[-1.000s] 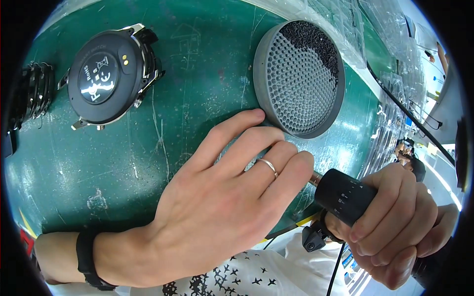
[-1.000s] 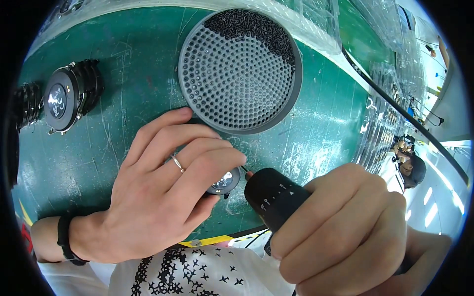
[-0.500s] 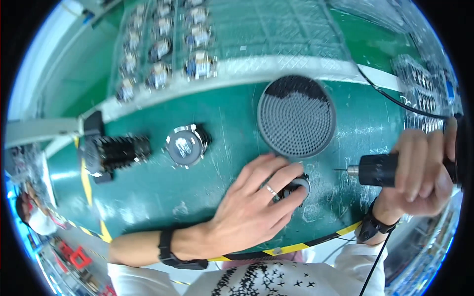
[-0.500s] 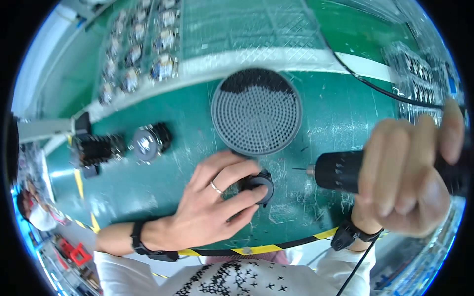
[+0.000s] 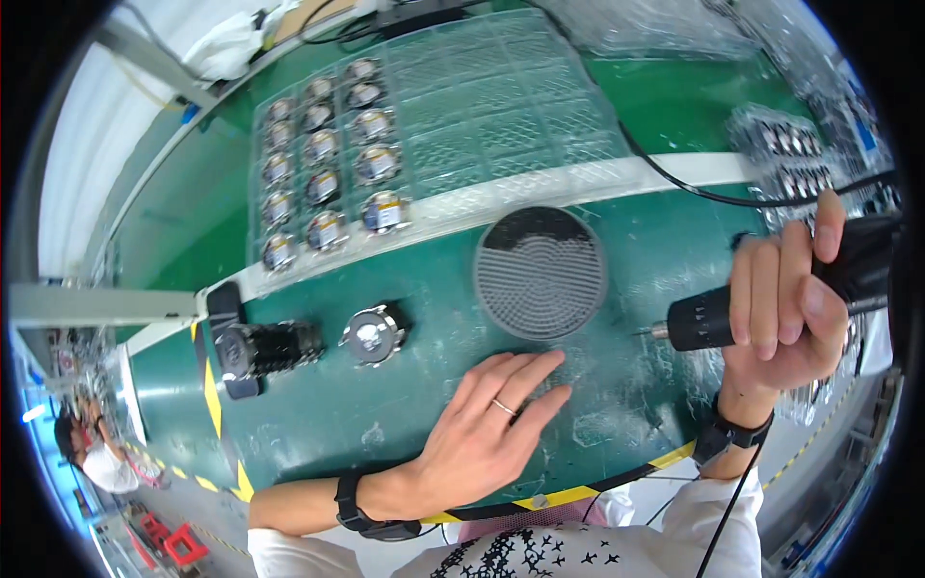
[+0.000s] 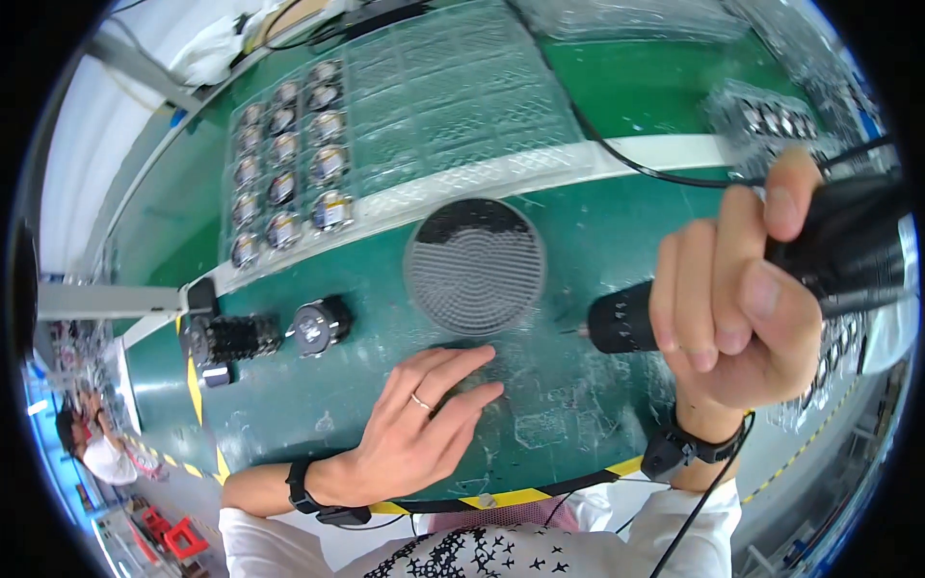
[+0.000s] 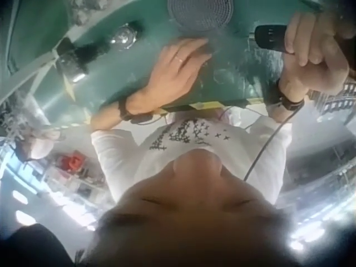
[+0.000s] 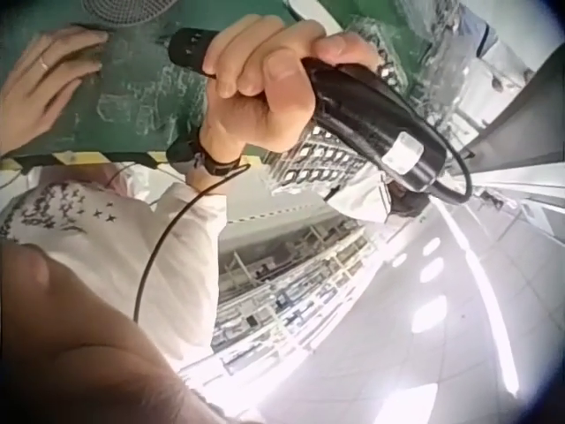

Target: The person picks up a watch backplate and places it onto a watch body, then uses an electric screwdriver to pick up screws from a tray and drive them into the backplate.

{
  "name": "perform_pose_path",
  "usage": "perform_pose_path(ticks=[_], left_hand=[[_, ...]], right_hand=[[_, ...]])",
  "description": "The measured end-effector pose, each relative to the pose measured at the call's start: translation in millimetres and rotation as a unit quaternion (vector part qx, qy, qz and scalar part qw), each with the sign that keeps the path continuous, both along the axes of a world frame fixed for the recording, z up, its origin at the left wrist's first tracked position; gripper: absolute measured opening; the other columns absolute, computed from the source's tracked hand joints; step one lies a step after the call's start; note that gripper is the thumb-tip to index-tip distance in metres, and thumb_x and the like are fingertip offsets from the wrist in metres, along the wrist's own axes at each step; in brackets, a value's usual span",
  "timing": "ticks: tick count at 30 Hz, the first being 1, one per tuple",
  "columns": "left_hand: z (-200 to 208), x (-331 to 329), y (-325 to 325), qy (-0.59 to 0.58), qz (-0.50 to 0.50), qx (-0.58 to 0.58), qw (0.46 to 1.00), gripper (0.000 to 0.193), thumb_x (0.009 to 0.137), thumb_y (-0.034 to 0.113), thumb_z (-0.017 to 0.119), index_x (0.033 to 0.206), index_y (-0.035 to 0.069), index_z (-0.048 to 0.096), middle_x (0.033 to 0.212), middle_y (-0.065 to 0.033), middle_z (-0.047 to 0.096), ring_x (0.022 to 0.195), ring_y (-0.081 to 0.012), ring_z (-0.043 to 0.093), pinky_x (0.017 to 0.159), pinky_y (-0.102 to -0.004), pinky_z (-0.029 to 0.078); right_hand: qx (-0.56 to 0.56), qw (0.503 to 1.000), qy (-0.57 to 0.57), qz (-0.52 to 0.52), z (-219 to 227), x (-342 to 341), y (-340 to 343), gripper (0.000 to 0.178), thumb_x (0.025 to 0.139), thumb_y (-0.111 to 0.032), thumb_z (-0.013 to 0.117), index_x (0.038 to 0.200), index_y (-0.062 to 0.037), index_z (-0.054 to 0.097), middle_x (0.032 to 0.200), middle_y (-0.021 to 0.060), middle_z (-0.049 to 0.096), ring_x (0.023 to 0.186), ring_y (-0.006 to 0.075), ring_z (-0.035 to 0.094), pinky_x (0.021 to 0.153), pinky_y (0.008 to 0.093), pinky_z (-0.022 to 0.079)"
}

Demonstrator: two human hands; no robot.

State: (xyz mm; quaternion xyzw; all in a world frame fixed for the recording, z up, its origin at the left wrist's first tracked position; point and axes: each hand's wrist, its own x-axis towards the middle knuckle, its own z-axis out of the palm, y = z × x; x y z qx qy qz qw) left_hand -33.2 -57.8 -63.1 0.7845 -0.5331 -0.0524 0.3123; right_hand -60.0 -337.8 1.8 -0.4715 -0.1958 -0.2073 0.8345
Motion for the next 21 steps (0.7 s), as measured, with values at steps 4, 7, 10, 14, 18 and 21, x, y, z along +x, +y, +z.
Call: perform_pose_path(ticks=[4, 7, 10, 14, 18, 21], left_hand=[[54, 18, 0, -0.120, 0.161, 0.146, 0.969, 0.068, 0.079, 0.006, 0.077, 0.143, 0.004, 0.052, 0.150, -0.0193, 0.046, 0.135, -0.0405, 0.048, 0.107, -0.0499, 0.045], [59, 41, 12, -0.137, 0.241, 0.229, 0.933, 0.068, 0.079, 0.007, 0.079, 0.142, 0.006, 0.052, 0.150, -0.0199, 0.045, 0.134, -0.0401, 0.048, 0.107, -0.0495, 0.046], [44, 53, 31, -0.116, 0.252, 0.317, 0.907, 0.069, 0.079, 0.007, 0.079, 0.142, 0.006, 0.051, 0.139, -0.0188, 0.052, 0.126, -0.0380, 0.053, 0.100, -0.0470, 0.051], [57, 61, 28, -0.053, 0.236, 0.302, 0.922, 0.064, 0.079, 0.005, 0.079, 0.138, 0.004, 0.053, 0.125, -0.0161, 0.056, 0.116, -0.0352, 0.058, 0.089, -0.0444, 0.056], [47, 65, 33, -0.074, 0.244, 0.268, 0.929, 0.061, 0.077, 0.003, 0.079, 0.133, 0.002, 0.054, 0.115, -0.0132, 0.058, 0.109, -0.0348, 0.060, 0.080, -0.0437, 0.058], [53, 57, 28, -0.077, 0.196, 0.283, 0.936, 0.057, 0.077, 0.003, 0.076, 0.130, 0.002, 0.056, 0.113, -0.0120, 0.058, 0.108, -0.0329, 0.061, 0.081, -0.0422, 0.058]], right_hand=[[-0.010, 1.000, 0.018, -0.021, 1, -4, 7, 0.027, 0.091, 0.000, 0.053, 0.111, -0.0065, 0.037, 0.063, 0.0021, 0.046, 0.042, 0.0143, 0.044, 0.045, 0.0310, 0.045], [-0.025, 0.999, 0.033, -0.032, -3, -1, 15, 0.027, 0.090, 0.001, 0.054, 0.110, -0.0065, 0.036, 0.062, 0.0021, 0.045, 0.041, 0.0142, 0.043, 0.044, 0.0312, 0.044], [-0.010, 0.999, 0.022, -0.047, -8, 7, 29, 0.025, 0.090, -0.001, 0.058, 0.106, -0.0067, 0.039, 0.060, 0.0012, 0.044, 0.039, 0.0117, 0.041, 0.038, 0.0272, 0.039], [0.006, 0.997, 0.045, -0.060, -9, 4, 36, 0.027, 0.088, -0.001, 0.059, 0.104, -0.0061, 0.038, 0.059, 0.0022, 0.043, 0.038, 0.0136, 0.039, 0.037, 0.0283, 0.038], [-0.006, 0.994, 0.079, -0.081, -15, 6, 42, 0.028, 0.084, -0.001, 0.059, 0.102, -0.0052, 0.038, 0.057, 0.0024, 0.041, 0.036, 0.0150, 0.036, 0.036, 0.0302, 0.037], [0.012, 0.991, 0.102, -0.084, -13, 1, 42, 0.030, 0.082, 0.002, 0.063, 0.101, -0.0035, 0.041, 0.060, 0.0030, 0.045, 0.039, 0.0142, 0.042, 0.040, 0.0309, 0.041]])
